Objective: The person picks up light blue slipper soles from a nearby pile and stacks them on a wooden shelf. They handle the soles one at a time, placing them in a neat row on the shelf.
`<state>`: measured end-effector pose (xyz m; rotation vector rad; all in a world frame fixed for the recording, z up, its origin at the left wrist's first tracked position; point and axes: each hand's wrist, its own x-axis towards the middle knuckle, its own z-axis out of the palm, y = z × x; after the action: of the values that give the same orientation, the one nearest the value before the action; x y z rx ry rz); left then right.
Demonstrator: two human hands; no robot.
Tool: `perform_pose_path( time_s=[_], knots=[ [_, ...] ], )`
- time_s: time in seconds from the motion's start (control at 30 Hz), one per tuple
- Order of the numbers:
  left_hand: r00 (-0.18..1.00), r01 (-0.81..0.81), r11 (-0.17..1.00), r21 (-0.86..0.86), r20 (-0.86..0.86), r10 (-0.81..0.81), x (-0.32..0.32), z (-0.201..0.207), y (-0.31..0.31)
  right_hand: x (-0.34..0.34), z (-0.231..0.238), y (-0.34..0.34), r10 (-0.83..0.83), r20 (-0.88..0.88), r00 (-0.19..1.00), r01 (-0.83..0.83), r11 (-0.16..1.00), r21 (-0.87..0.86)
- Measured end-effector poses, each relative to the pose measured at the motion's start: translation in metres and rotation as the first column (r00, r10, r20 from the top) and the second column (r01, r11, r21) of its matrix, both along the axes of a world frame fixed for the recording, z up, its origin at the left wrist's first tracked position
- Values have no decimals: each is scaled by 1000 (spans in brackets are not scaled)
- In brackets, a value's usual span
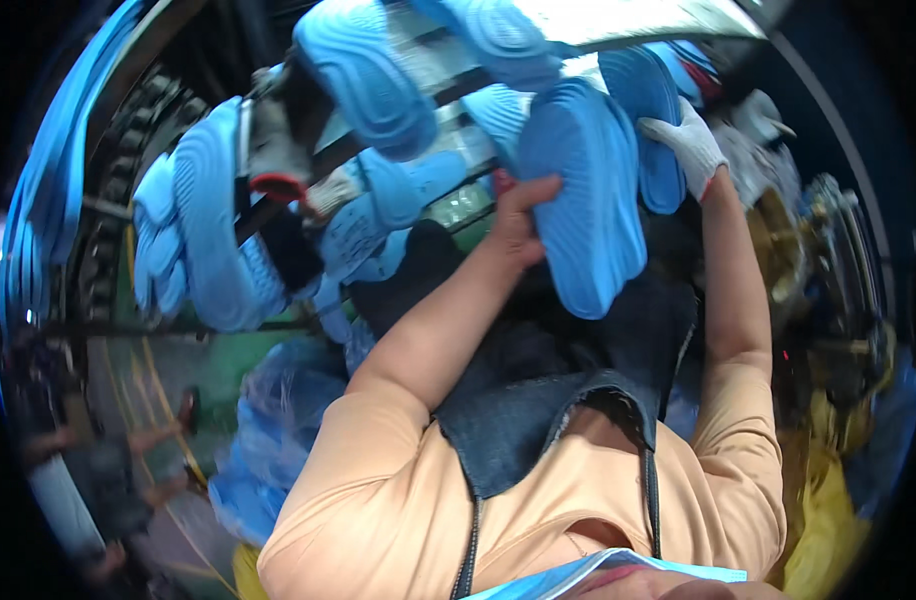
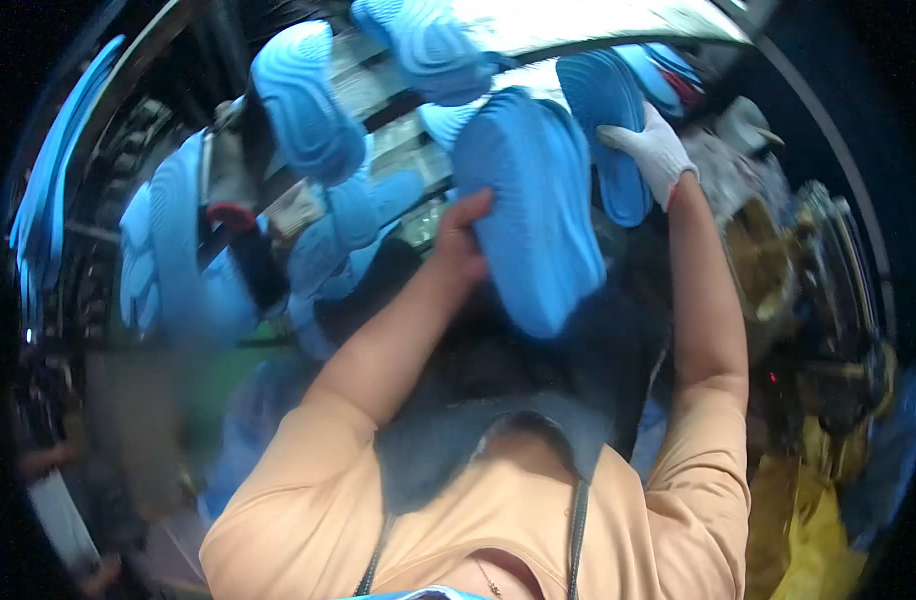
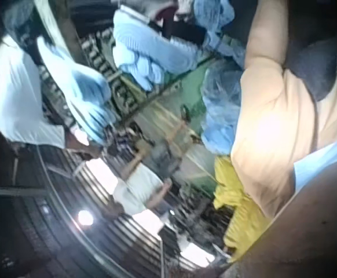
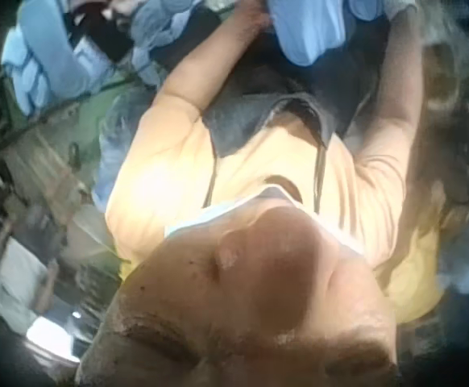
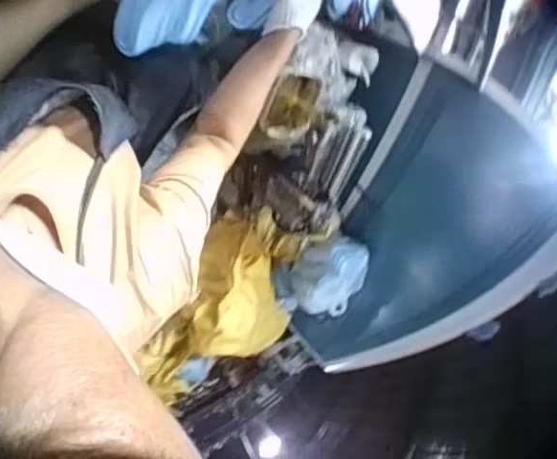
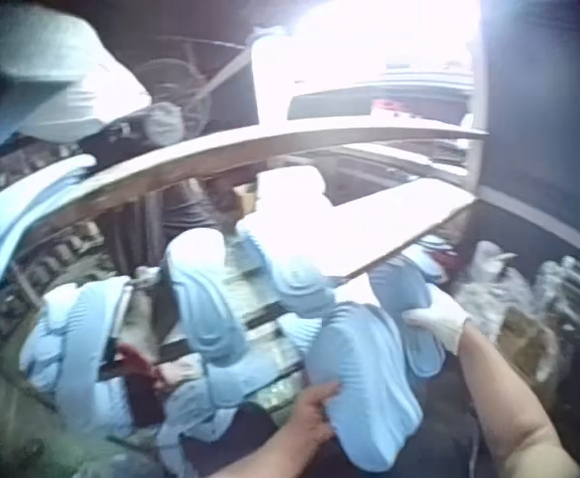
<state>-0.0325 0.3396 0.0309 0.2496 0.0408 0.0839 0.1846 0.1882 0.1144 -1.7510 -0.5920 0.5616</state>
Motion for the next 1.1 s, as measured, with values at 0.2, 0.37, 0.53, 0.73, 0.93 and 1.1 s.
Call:
perform_pose_path(
  time_s=[0.2, 0.37, 0.53, 0.73, 0.93, 1.1],
  knots=[
    [974, 70, 997, -16, 218, -64, 1, 8, -23, -79, 34, -91, -216, 131, 968, 194, 968, 159],
    [969, 8, 999, 50, 245, -20, 7, 9, -33, -116, 44, -121, -35, -209, 977, 113, 920, 374],
    [963, -44, 983, 177, 271, -6, 12, 9, -53, -139, 45, -107, -18, -136, 991, 48, 973, 224],
    [920, 104, 995, 3, 380, -97, 15, 3, -55, -125, 37, -123, -81, -342, 936, 184, 942, 282],
    [915, 184, 983, -3, 365, -170, 21, -5, -56, -120, 37, -129, -16, -368, 930, 158, 920, 358],
    [929, 150, 987, 63, 333, -163, 20, 7, -63, -118, 33, -115, -21, -251, 968, 70, 980, 187]
  ],
)
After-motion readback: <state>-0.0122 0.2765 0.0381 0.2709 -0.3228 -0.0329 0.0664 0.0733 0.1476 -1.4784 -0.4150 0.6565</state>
